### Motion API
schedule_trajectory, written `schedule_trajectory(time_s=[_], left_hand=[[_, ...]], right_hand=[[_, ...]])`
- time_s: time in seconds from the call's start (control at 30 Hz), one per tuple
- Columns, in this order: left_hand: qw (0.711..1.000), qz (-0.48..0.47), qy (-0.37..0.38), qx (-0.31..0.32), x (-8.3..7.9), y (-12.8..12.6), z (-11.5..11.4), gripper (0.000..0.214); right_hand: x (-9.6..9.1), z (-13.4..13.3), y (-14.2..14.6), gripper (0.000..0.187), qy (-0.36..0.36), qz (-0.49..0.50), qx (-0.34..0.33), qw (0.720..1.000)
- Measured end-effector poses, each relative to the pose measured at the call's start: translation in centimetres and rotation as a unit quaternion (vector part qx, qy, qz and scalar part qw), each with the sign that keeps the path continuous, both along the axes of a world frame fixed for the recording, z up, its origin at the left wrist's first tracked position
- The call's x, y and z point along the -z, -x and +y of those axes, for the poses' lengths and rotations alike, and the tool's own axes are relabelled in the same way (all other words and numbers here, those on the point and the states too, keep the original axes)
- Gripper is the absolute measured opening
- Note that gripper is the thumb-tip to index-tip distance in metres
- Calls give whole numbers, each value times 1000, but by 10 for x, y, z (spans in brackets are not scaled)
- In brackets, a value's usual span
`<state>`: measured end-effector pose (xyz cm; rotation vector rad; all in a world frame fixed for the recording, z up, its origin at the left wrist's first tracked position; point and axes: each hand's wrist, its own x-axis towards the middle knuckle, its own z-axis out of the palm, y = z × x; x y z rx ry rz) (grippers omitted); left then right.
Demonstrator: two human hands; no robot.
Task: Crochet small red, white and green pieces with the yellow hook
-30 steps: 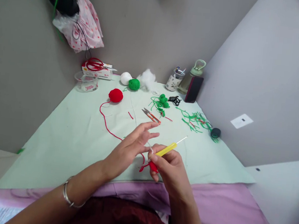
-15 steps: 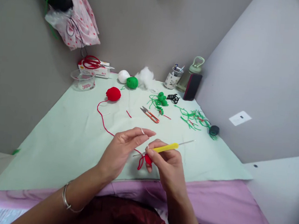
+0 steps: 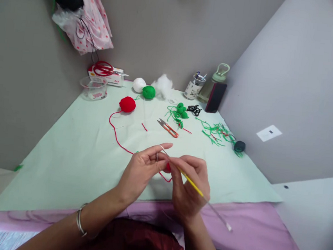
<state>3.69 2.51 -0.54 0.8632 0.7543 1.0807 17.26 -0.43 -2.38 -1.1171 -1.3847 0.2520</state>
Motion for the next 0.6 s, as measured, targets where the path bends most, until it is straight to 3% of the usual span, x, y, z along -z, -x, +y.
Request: schedule_trajectory(time_s=[0.13, 0.23, 0.37, 0.5, 0.6], left_hand=[[999, -38, 7, 32, -4, 6, -7, 43], [995, -70, 10, 67, -7, 8, -8, 40], [992, -94, 43, 72, -7, 6, -4, 44], [993, -97, 47, 58, -6, 4, -2, 44], [994, -85, 53, 47, -7, 6, -1, 45]], right_hand=[[14, -6, -3, 42, -78, -92, 77, 990], [10, -7, -2, 54, -132, -121, 74, 981], [-1, -3, 10, 48, -149, -19, 52, 987], [-1, 1, 12, 33, -70, 114, -39, 990], [3, 5, 5, 20, -2, 182, -105, 978]])
